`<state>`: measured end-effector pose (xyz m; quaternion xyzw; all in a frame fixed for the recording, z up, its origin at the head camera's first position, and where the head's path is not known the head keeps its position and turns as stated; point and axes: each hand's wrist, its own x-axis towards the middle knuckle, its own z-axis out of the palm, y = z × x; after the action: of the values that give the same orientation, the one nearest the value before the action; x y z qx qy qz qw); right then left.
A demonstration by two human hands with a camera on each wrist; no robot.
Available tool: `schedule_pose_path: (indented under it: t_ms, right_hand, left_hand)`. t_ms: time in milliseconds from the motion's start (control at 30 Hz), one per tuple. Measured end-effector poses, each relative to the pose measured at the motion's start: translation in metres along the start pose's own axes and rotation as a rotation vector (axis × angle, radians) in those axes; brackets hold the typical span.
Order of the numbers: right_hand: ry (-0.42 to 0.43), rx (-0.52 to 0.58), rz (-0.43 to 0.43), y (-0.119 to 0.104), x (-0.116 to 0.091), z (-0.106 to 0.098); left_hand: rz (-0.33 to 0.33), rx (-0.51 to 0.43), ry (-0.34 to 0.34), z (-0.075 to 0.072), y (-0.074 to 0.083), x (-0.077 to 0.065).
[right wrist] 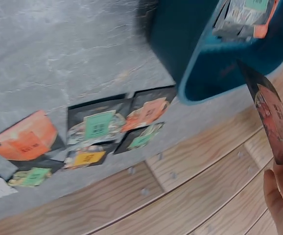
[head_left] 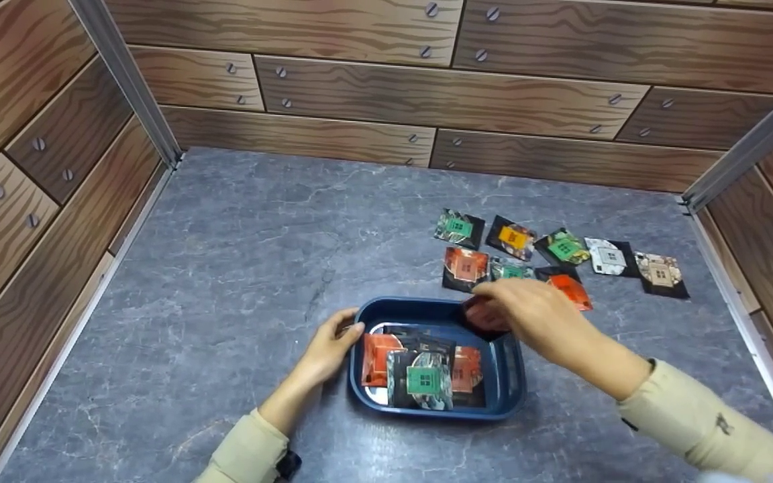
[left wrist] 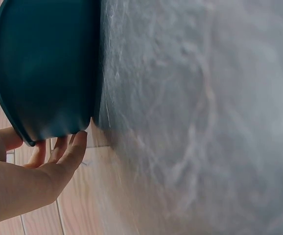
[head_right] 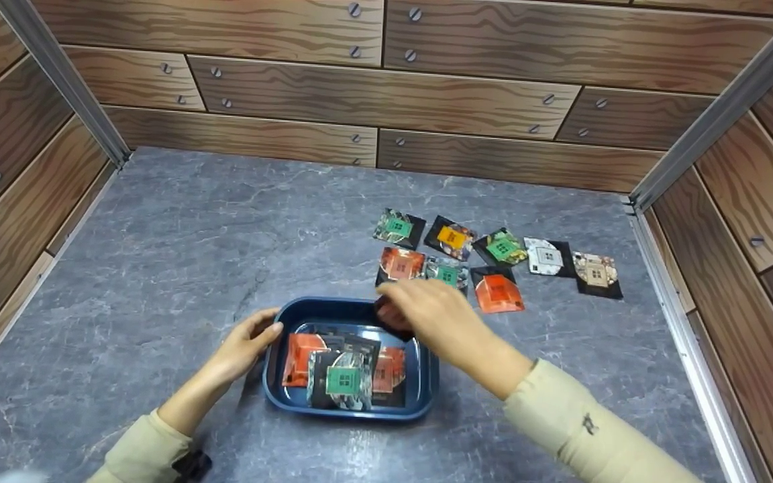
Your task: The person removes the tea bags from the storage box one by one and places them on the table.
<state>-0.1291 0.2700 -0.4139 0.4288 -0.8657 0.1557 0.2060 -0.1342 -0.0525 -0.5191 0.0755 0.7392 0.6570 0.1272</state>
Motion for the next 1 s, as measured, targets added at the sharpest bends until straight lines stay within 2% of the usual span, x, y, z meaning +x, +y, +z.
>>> schedule_pose_path:
  t_ms: [267, 500, 700, 1000]
  right_hand:
    - [0.112, -0.055, 0.193, 0.017, -0.021, -0.014]
    - [0.146, -0.067, 0.407, 0.030, -0.042, -0.021]
    - [0.180, -0.048, 0.540, 0.052, -0.063, -0.028]
    - [0.212, -0.086, 0.754, 0.092, -0.104, -0.037]
  left_hand:
    - [0.017, -0.017, 0.005, 0.000, 0.000, -0.001]
    - [-0.005, 0.005, 0.010, 0.000, -0.001, -0.001]
    - [-0.002, 0.006, 0.010, 0.000, 0.000, -0.001]
    - [-0.004, 0.020, 0.006, 0.001, -0.001, 0.001]
